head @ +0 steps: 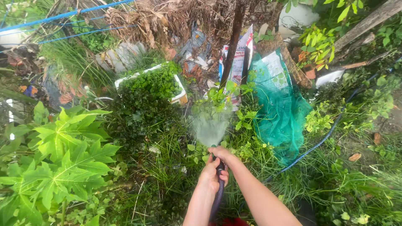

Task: Watering plants in a garden using a hose.

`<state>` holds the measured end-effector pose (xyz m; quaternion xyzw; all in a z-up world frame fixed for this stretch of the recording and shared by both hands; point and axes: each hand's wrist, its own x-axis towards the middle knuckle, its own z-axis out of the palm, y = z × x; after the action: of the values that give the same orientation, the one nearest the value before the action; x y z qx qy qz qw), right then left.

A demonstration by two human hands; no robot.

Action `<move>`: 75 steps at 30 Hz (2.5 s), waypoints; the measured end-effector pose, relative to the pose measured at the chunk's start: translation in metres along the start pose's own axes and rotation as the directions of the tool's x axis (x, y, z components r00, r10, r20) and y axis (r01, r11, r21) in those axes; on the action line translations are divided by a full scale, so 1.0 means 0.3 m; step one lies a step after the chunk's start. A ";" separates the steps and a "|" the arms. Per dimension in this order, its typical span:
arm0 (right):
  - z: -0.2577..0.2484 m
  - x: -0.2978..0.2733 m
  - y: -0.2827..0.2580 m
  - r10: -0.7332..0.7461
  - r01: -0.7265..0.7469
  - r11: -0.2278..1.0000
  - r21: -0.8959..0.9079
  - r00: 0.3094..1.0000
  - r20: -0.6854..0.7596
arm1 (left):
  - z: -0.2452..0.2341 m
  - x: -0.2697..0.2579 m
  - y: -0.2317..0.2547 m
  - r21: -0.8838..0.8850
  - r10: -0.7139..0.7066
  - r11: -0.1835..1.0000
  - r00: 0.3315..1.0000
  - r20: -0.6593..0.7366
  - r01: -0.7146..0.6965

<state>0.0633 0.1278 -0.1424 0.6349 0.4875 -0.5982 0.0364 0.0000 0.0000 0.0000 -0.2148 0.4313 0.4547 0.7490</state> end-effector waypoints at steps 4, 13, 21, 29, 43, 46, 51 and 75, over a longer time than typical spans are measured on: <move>0.029 0.046 0.040 -0.032 0.028 0.996 0.081 0.999 0.044 | -0.022 0.000 -0.002 -0.027 0.006 1.000 1.000 0.009 -0.006; -0.034 -0.079 -0.031 0.003 -0.003 1.000 0.001 1.000 -0.016 | 0.020 -0.045 -0.013 -0.034 0.010 0.999 1.000 0.027 -0.009; 0.029 -0.167 -0.227 -0.161 0.159 0.986 0.044 0.985 0.056 | 0.023 -0.152 0.057 -0.139 0.161 0.978 0.987 0.031 -0.155; 0.109 -0.238 -0.433 -0.306 0.318 0.944 -0.087 0.943 0.128 | 0.032 -0.292 0.153 -0.183 0.338 0.926 0.941 0.022 -0.329; 0.101 -0.514 -0.681 -0.289 0.186 0.729 -0.658 0.956 -0.049 | 0.062 -0.341 0.198 -0.059 0.440 0.896 0.898 -0.010 -0.440; 0.121 -0.365 -0.618 -0.390 0.287 0.712 -0.640 0.920 -0.021 | 0.044 -0.346 0.207 -0.023 0.435 0.900 0.900 -0.035 -0.435; 0.136 -0.357 -0.592 -0.280 0.181 0.941 0.287 0.891 0.357 | 0.017 -0.391 0.241 -0.193 0.452 0.879 0.891 0.039 -0.437; 0.130 -0.362 -0.572 -0.182 0.087 0.957 0.277 0.922 0.342 | 0.012 -0.424 0.225 -0.249 0.364 0.906 0.930 0.042 -0.343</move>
<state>-0.0578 0.1304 0.0251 0.4773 0.4337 -0.7643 0.0021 -0.0842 -0.0271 0.1138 -0.2010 0.3724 0.6403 0.6410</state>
